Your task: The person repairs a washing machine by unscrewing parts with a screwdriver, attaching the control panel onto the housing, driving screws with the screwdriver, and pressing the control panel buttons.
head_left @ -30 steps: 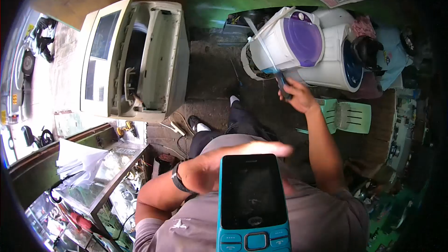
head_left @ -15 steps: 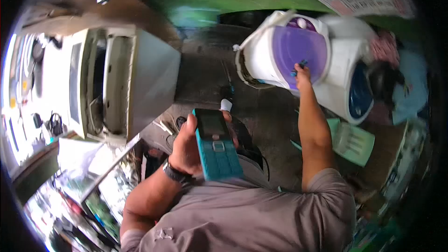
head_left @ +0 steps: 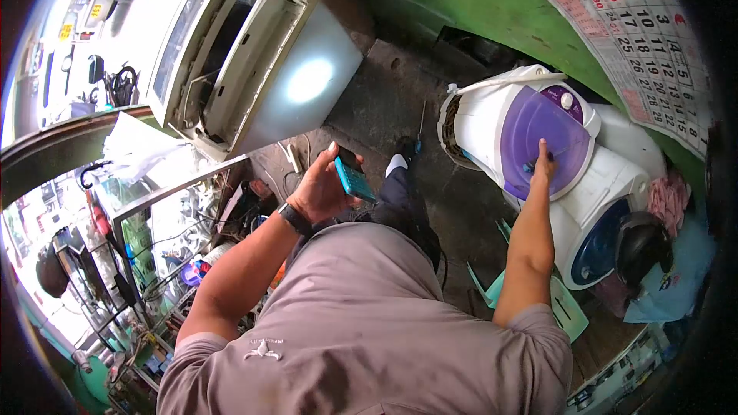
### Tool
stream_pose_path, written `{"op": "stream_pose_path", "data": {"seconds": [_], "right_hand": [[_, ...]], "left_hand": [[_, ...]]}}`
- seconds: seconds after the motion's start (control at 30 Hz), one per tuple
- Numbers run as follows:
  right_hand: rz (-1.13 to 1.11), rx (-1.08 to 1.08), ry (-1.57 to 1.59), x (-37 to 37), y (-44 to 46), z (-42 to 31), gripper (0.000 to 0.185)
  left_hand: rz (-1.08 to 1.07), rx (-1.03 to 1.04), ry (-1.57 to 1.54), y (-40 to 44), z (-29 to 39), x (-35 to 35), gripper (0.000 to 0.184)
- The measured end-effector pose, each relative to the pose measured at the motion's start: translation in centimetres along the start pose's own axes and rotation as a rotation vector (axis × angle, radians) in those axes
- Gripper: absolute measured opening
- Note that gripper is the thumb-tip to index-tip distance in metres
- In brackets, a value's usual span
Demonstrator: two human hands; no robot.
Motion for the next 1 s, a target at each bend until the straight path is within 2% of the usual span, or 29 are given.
{"op": "stream_pose_path", "data": {"seconds": [0.1, 0.17, 0.2, 0.37, 0.53, 0.6, 0.67, 0.7, 0.73, 0.77, 0.8, 0.83, 0.87, 0.9, 0.93, 0.97, 1.0], "right_hand": [[-0.067, 0.095, 0.153, 0.4, 2.1, 2.5, 0.124], [-0.036, 0.130, 0.121, -0.5, 2.6, 3.1, 0.103], [-0.034, 0.133, 0.119, -0.9, 2.3, 3.1, 0.103], [-0.011, 0.122, 0.169, -1.4, 2.5, 4.7, 0.119], [-0.039, 0.188, 0.207, -2.4, -0.5, 3.0, 0.116], [-0.051, 0.157, 0.296, -2.7, 0.0, 3.0, 0.125], [-0.056, 0.158, 0.292, -3.3, 0.9, 3.8, 0.121], [-0.044, 0.160, 0.308, -3.8, 1.1, 4.2, 0.118], [-0.039, 0.163, 0.324, -4.2, 0.9, 4.1, 0.115], [-0.021, 0.158, 0.326, -4.7, 0.5, 3.9, 0.115], [0.040, 0.160, 0.311, -5.5, 0.2, 3.9, 0.099], [0.096, 0.164, 0.294, -6.6, -0.1, 3.8, 0.083], [0.100, 0.159, 0.290, -7.0, -0.6, 3.7, 0.083], [0.173, 0.035, 0.147, -7.7, -0.6, 3.0, 0.082], [0.238, -0.096, 0.007, -8.0, -1.5, 1.2, 0.082], [0.215, -0.115, 0.011, -7.3, -2.3, 0.4, 0.082], [-0.011, -0.265, 0.074, -4.9, -5.1, -2.7, 0.073]], "left_hand": [[0.036, -0.008, 0.033, 0.6, -0.4, -1.0, 0.060], [0.059, -0.013, 0.020, 1.1, -0.8, -1.5, 0.060], [0.082, -0.015, 0.006, 1.2, -1.0, -1.8, 0.060], [0.113, -0.007, 0.029, 1.8, -1.7, -3.0, 0.060], [0.119, -0.030, -0.002, 2.7, -2.5, -3.1, 0.065], [0.088, -0.051, -0.022, 3.1, -2.9, -2.7, 0.067], [0.167, -0.032, 0.043, 2.8, -2.6, -0.9, 0.067], [0.080, -0.088, 0.029, 3.7, -3.0, -3.1, 0.055], [0.045, -0.088, 0.036, 3.9, -3.1, -2.0, 0.055], [0.079, -0.086, 0.080, 4.2, -3.0, -1.7, 0.063], [0.115, -0.083, 0.121, 4.4, -3.0, -1.2, 0.072], [0.105, -0.088, 0.117, 5.0, -3.4, -0.8, 0.072], [0.123, -0.110, 0.154, 5.5, -3.8, -0.7, 0.072], [0.146, -0.126, 0.190, 5.8, -3.9, -0.7, 0.073], [0.015, -0.197, 0.248, 6.1, -4.1, 0.5, 0.074], [0.025, -0.198, 0.233, 6.8, -4.6, 0.2, 0.073], [0.043, -0.188, 0.215, 7.8, -5.2, -0.3, 0.072]]}}
Point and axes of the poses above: each hand's wrist, its own y-axis towards the middle knuckle, its own x-axis out of the palm, z = x × y, the point moved 9 cm from there along y, towards the middle knuckle, and after that the axes turned 5 degrees about -z, right-handed, at the moved point
